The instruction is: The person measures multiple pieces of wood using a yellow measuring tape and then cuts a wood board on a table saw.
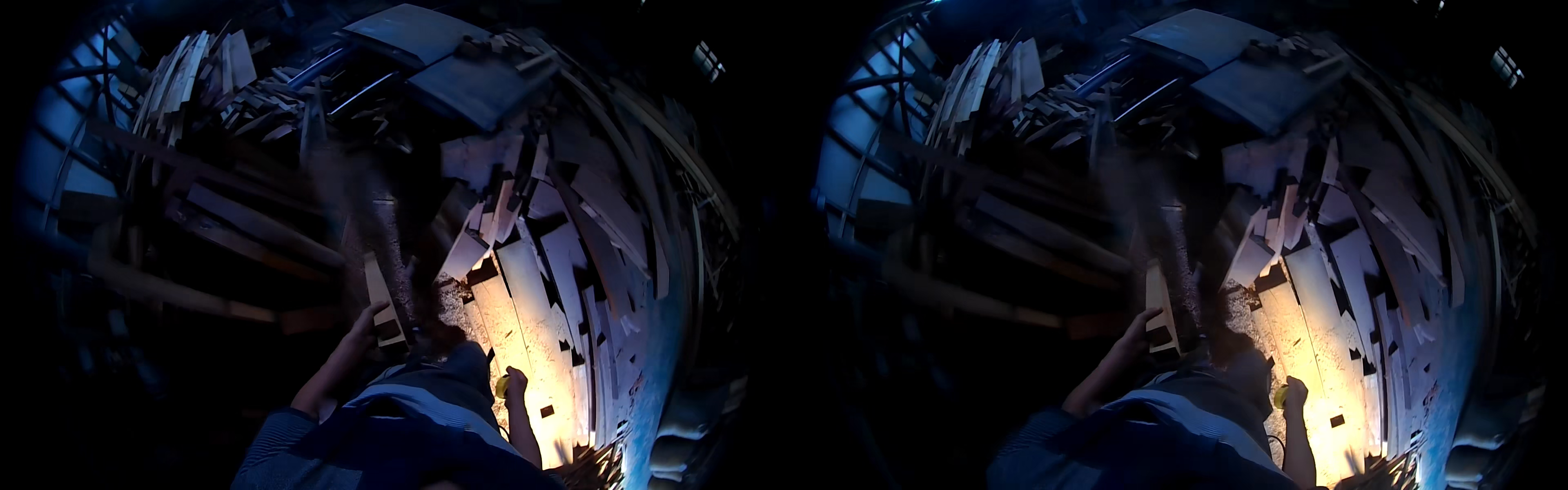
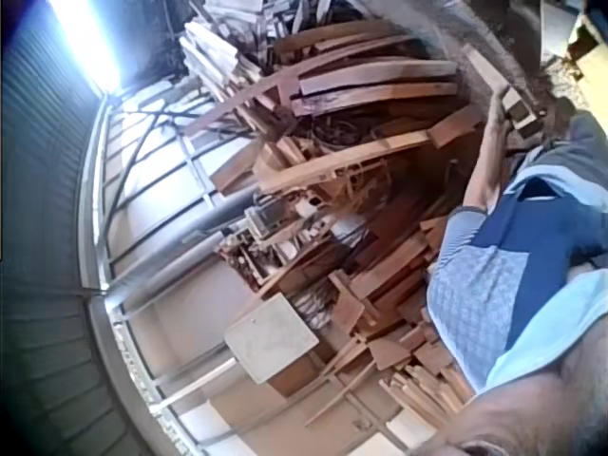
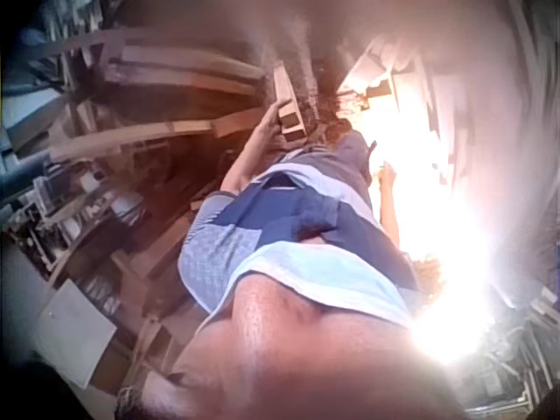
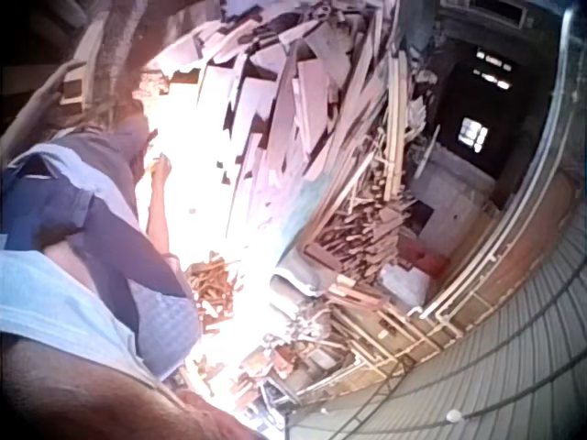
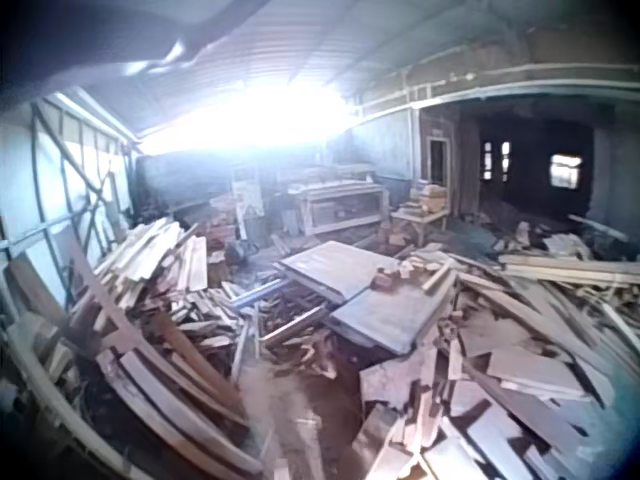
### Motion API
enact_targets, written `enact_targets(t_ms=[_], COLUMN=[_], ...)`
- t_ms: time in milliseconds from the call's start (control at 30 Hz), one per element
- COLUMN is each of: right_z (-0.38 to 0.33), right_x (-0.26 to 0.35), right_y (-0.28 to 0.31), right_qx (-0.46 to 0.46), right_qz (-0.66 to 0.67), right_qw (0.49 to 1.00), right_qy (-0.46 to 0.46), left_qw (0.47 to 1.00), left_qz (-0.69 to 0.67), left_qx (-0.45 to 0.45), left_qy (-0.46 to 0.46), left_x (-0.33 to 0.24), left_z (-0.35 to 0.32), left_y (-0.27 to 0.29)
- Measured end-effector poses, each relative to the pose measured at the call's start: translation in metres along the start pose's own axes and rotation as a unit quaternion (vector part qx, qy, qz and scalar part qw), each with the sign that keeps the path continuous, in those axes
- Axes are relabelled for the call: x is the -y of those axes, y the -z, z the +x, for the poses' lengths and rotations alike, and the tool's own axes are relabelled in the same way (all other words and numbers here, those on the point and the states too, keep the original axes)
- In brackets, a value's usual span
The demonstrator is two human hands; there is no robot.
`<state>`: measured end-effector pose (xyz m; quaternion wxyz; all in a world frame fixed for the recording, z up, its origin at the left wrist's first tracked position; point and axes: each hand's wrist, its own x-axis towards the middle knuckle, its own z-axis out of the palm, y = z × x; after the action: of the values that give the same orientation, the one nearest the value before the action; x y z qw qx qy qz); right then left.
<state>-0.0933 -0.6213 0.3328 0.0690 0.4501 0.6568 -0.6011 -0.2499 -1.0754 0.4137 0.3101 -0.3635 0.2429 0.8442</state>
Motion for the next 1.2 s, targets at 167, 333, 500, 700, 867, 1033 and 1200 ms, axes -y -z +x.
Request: enact_targets(t_ms=[167, 333, 500, 700, 867, 1033, 1200], right_z=[0.028, 0.066, 0.054, 0.081, 0.06, 0.064, 0.029], right_x=[0.022, 0.011, 0.078, 0.171, 0.27, 0.303, 0.302], right_y=[-0.129, -0.195, -0.251, -0.329, -0.421, -0.49, -0.545], right_qx=[0.117, 0.23, 0.15, 0.116, 0.034, 0.003, -0.028], right_qz=[-0.133, -0.505, -0.548, -0.492, -0.366, -0.391, -0.432], right_qw=[0.983, 0.815, 0.819, 0.863, 0.93, 0.92, 0.9], right_qy=[0.056, 0.169, 0.072, -0.005, -0.017, -0.026, -0.062], left_qw=[0.98, 0.958, 0.965, 0.966, 0.929, 0.892, 0.849], left_qz=[0.12, 0.137, 0.127, 0.051, 0.097, 0.13, 0.157], left_qx=[-0.093, -0.159, -0.145, -0.134, -0.203, -0.22, -0.23], left_qy=[-0.132, -0.196, -0.178, -0.214, -0.295, -0.372, -0.449], left_x=[-0.096, -0.174, -0.273, -0.382, -0.502, -0.662, -0.84], left_z=[-0.041, -0.021, 0.022, 0.097, 0.131, 0.19, 0.245], left_y=[-0.02, 0.012, 0.012, 0.025, 0.015, 0.048, 0.051])
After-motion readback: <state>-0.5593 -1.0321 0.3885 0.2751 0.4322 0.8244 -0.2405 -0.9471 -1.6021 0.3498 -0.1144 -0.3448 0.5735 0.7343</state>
